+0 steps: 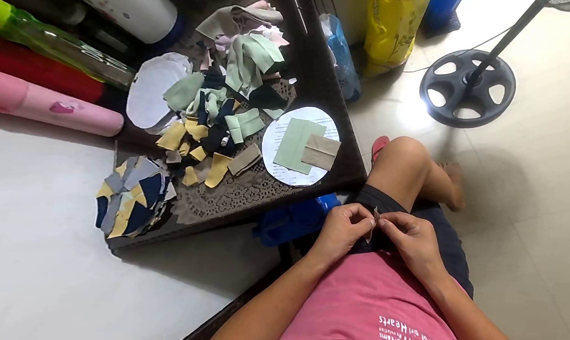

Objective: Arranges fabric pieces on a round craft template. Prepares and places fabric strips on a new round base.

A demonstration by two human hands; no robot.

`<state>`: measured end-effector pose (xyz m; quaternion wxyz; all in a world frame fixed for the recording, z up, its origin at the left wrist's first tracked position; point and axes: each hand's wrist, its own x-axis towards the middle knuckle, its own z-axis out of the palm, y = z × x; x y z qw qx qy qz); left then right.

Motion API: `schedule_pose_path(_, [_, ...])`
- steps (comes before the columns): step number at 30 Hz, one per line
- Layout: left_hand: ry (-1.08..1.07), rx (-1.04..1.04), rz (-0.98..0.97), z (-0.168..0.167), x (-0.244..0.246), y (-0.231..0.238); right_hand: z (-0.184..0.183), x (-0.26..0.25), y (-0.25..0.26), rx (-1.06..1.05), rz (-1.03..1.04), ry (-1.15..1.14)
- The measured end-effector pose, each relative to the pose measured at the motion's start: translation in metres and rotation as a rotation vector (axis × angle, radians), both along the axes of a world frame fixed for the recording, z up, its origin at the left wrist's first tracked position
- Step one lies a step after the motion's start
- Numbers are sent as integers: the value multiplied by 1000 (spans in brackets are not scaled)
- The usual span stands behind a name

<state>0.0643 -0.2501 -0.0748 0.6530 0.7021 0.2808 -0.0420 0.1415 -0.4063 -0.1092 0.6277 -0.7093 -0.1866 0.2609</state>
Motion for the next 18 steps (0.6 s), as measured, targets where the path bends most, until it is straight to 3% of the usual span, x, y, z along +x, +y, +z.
schedule_pose_path(7, [-26,-144,67,5,0,5,2,4,-3,95,-49,197])
schedule_pose_path(14, [38,-591,281,10,1,5,9,10,-14,224,-61,331])
schedule_pose_path(16, [48,-599,259,9,2,2,12,9,-15,261,-48,344])
schedule_pose_path(18, [8,-411,194,7,1,-3,17,8,-15,270,-42,345])
